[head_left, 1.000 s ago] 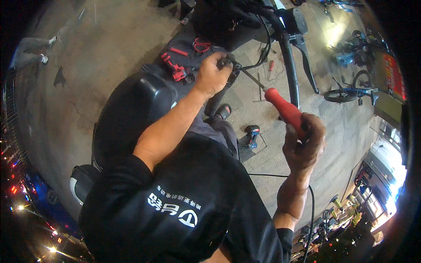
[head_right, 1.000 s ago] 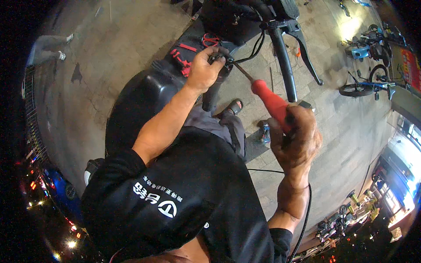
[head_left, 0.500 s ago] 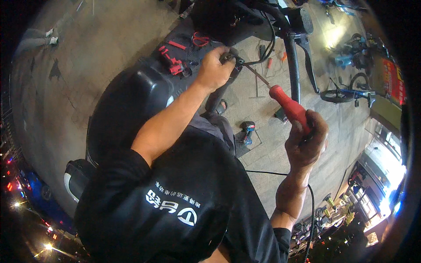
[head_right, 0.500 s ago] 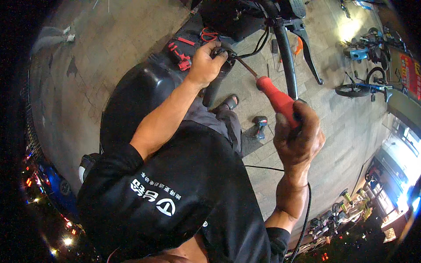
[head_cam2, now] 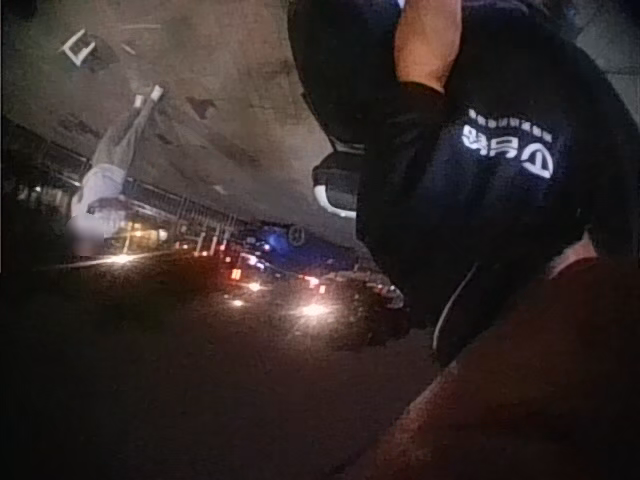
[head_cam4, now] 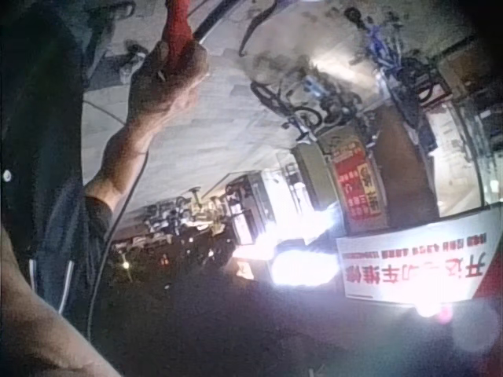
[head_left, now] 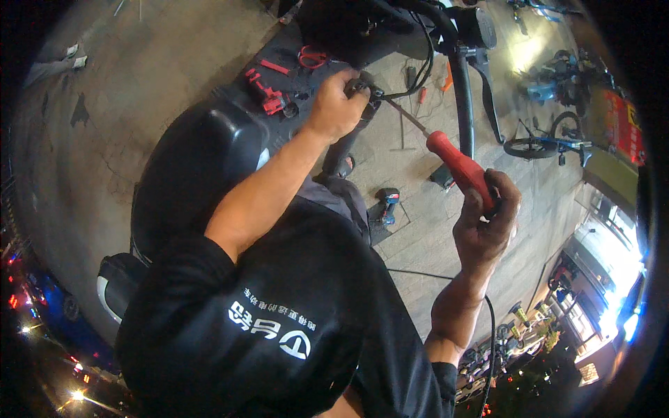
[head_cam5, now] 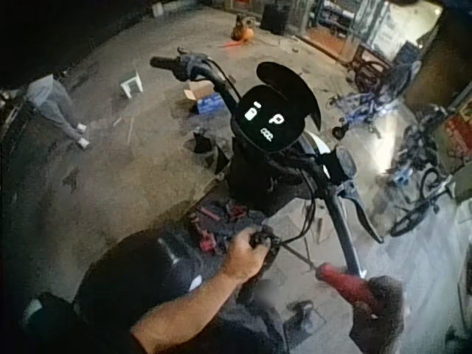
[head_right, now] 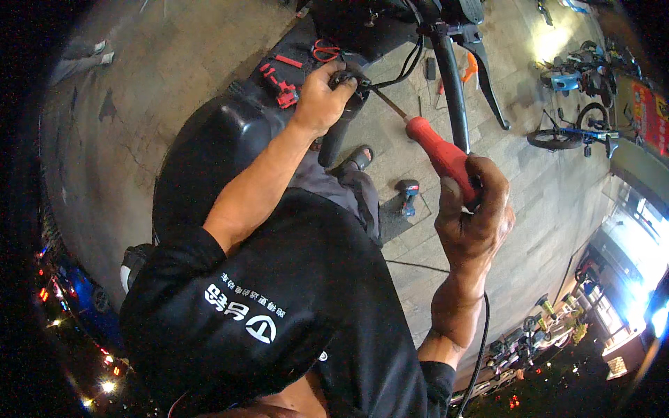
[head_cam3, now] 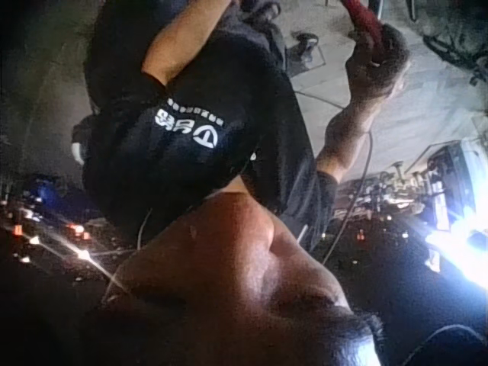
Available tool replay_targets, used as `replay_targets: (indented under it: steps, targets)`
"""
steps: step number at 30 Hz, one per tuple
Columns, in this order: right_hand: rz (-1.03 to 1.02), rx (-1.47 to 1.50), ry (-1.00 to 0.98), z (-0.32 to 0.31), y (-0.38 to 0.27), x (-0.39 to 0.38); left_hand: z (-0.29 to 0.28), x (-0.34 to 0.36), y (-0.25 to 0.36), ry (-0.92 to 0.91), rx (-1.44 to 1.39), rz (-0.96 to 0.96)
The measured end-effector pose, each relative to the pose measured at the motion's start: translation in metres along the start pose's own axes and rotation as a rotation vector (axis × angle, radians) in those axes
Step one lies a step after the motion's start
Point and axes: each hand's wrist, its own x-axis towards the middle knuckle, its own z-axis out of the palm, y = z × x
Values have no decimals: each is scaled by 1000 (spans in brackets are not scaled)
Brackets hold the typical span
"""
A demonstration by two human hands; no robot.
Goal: The person repairs an electric scooter's handlebar control unit. They use a hot glue gun to apply glue to wires, then use a screwdriver to tighten screws on the control housing. The scooter's display lights up during the process.
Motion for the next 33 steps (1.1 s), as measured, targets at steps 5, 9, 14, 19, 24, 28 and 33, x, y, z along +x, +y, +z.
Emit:
replay_targets:
  steps: [5,9,14,19,24,28,33]
  targets:
    - [-164,27,67,4,1,-5,0,-1,-3,-22,9,20]
    - [-297,73,105,3,-11,15,1,-3,6,-30,29,9]
    - [-151,-18,107,4,-1,4,0,-4,6,-42,96,8]
    - [-156,-28,78,2,-1,5,-1,-7,10,-10,69,17]
    - [-392,83,139,7,-10,19,-3,-6,8,-12,55,14]
    - [4,-200,-1,-5,-8,0,-3,-6,20,-10,79,65]
    - [-360,154,217,11,-6,11,-1,-9,29,-27,158,96]
